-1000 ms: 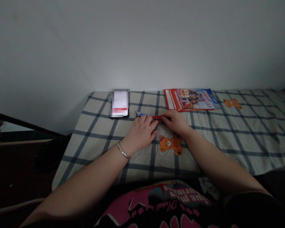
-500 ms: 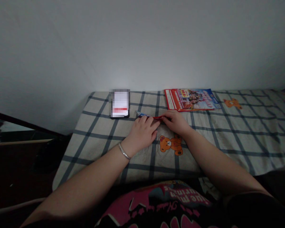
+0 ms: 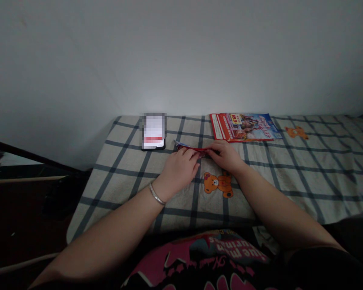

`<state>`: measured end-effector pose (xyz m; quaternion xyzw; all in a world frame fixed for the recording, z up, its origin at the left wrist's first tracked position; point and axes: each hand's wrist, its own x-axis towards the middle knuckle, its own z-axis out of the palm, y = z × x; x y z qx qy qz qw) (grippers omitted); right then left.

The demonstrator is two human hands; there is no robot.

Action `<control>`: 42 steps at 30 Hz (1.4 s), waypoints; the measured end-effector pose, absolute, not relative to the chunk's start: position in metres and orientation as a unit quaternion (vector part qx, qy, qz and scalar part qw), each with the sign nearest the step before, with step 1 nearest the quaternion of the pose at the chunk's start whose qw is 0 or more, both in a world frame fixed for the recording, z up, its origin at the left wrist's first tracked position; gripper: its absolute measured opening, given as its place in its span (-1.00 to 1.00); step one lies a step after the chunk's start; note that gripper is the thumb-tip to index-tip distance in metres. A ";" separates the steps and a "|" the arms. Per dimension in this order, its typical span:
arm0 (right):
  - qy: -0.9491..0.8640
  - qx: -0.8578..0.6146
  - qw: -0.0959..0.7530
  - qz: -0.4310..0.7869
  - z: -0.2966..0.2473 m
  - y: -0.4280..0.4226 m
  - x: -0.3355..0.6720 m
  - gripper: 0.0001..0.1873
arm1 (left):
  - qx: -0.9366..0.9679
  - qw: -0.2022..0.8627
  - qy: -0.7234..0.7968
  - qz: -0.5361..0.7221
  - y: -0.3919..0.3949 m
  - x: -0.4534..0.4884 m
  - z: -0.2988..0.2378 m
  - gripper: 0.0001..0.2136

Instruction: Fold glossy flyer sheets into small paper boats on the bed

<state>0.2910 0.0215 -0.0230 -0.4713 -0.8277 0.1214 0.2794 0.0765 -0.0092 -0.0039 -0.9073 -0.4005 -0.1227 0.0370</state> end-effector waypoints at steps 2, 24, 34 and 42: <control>-0.834 -0.464 0.274 0.118 -0.022 0.021 0.292 -0.81 | -0.909 0.024 -0.396 -0.123 -0.008 0.072 -0.003 -0.73; -0.834 -0.482 0.253 0.087 -0.022 0.020 0.289 -0.85 | -0.905 0.064 -0.405 -0.116 -0.011 0.081 -0.012 -0.64; -0.840 -0.478 0.242 0.086 -0.024 0.020 0.289 -0.84 | -0.912 0.056 -0.392 -0.111 -0.012 0.082 -0.004 -0.66; -0.846 -0.476 0.230 0.064 -0.023 0.018 0.290 -0.80 | -0.921 0.007 -0.368 -0.128 0.000 0.062 -0.006 -0.79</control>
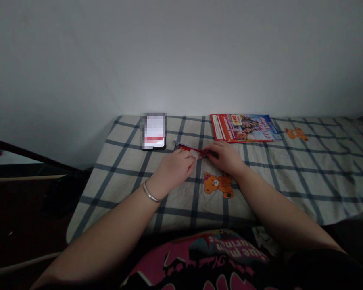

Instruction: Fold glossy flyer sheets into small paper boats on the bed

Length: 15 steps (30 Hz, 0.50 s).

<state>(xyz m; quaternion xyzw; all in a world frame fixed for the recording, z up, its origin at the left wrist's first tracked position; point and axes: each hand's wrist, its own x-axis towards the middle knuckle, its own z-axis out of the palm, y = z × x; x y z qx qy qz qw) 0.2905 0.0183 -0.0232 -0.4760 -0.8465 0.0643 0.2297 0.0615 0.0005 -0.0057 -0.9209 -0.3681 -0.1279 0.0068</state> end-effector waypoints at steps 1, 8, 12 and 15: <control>-0.850 -0.471 0.229 0.066 -0.022 0.018 0.291 -0.78 | -0.922 0.004 -0.364 -0.129 0.003 0.058 -0.006 -0.80; -0.874 -0.438 0.199 0.061 -0.019 0.016 0.295 -0.71 | -0.922 0.011 -0.366 -0.127 0.011 0.051 -0.006 -0.88; -0.880 -0.428 0.201 0.053 -0.018 0.016 0.295 -0.71 | -0.902 0.045 -0.394 -0.172 0.008 0.053 -0.005 -0.82; -0.883 -0.425 0.195 0.045 -0.015 0.013 0.294 -0.70 | -0.869 0.077 -0.449 -0.192 0.006 0.052 -0.005 -0.50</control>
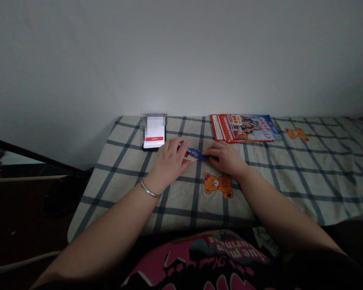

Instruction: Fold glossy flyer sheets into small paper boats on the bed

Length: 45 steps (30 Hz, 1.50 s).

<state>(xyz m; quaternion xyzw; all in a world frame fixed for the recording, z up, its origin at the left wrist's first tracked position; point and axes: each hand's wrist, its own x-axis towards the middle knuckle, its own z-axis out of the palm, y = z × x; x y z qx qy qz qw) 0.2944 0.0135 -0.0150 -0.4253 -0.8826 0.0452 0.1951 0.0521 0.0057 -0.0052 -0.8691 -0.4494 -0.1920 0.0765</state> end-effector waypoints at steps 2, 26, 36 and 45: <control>-0.884 -0.424 0.190 0.043 -0.013 0.012 0.294 -0.69 | -0.857 0.075 -0.477 -0.180 0.005 0.051 -0.006 -0.40; -0.812 -0.520 0.250 0.088 -0.023 0.014 0.275 -0.79 | -0.810 -0.087 -0.428 -0.392 0.018 0.052 -0.017 -0.79; -0.806 -0.502 0.279 0.141 -0.026 0.014 0.277 -0.86 | -0.682 -0.313 -0.442 -0.491 0.026 0.050 -0.031 -0.44; -0.802 -0.488 0.313 0.143 -0.027 0.016 0.278 -0.89 | -0.698 -0.344 -0.409 -0.476 0.023 0.052 -0.023 -0.90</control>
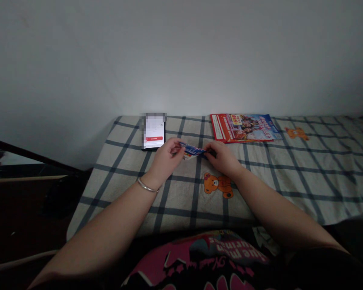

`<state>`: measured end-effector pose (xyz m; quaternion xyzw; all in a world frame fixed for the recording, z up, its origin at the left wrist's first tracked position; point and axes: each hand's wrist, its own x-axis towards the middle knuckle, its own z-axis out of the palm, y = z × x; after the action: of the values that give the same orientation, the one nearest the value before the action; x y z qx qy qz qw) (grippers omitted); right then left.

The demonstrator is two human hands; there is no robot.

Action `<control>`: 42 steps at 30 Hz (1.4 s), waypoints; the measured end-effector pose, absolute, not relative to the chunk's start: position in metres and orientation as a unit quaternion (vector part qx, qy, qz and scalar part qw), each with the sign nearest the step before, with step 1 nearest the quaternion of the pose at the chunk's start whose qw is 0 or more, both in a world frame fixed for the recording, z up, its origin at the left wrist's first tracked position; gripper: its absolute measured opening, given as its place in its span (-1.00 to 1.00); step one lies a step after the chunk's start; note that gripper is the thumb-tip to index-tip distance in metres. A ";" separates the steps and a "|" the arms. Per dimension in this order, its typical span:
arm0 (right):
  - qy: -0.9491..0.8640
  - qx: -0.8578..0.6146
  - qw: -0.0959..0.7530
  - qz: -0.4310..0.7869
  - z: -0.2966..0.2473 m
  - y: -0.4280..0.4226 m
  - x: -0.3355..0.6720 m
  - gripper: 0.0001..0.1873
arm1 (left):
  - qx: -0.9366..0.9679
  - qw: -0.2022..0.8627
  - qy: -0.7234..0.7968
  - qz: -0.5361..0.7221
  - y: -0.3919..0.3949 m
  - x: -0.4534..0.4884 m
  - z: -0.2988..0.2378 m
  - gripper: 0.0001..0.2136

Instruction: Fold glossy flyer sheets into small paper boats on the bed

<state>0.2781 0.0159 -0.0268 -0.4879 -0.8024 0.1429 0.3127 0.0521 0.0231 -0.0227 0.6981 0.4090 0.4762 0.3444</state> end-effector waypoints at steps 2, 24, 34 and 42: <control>-0.798 -0.490 0.325 0.130 -0.026 0.016 0.279 -0.87 | 0.741 0.282 0.397 0.462 0.019 0.051 -0.018 -0.90; -0.872 -0.443 0.207 -0.003 -0.016 0.012 0.289 -0.82 | 0.907 -0.064 0.385 0.157 0.011 0.055 -0.015 -0.79; -0.911 -0.365 0.188 0.036 -0.012 0.014 0.294 -0.80 | 0.913 -0.012 0.389 0.120 -0.008 0.062 -0.018 -0.50; -0.916 -0.350 0.192 0.030 -0.014 0.015 0.296 -0.76 | 0.933 0.019 0.344 0.102 0.004 0.053 -0.029 -0.36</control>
<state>0.2963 0.0153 -0.0136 -0.3504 -0.9163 0.0300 0.1916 0.0527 0.0042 -0.0289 0.9333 0.3437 0.1021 0.0194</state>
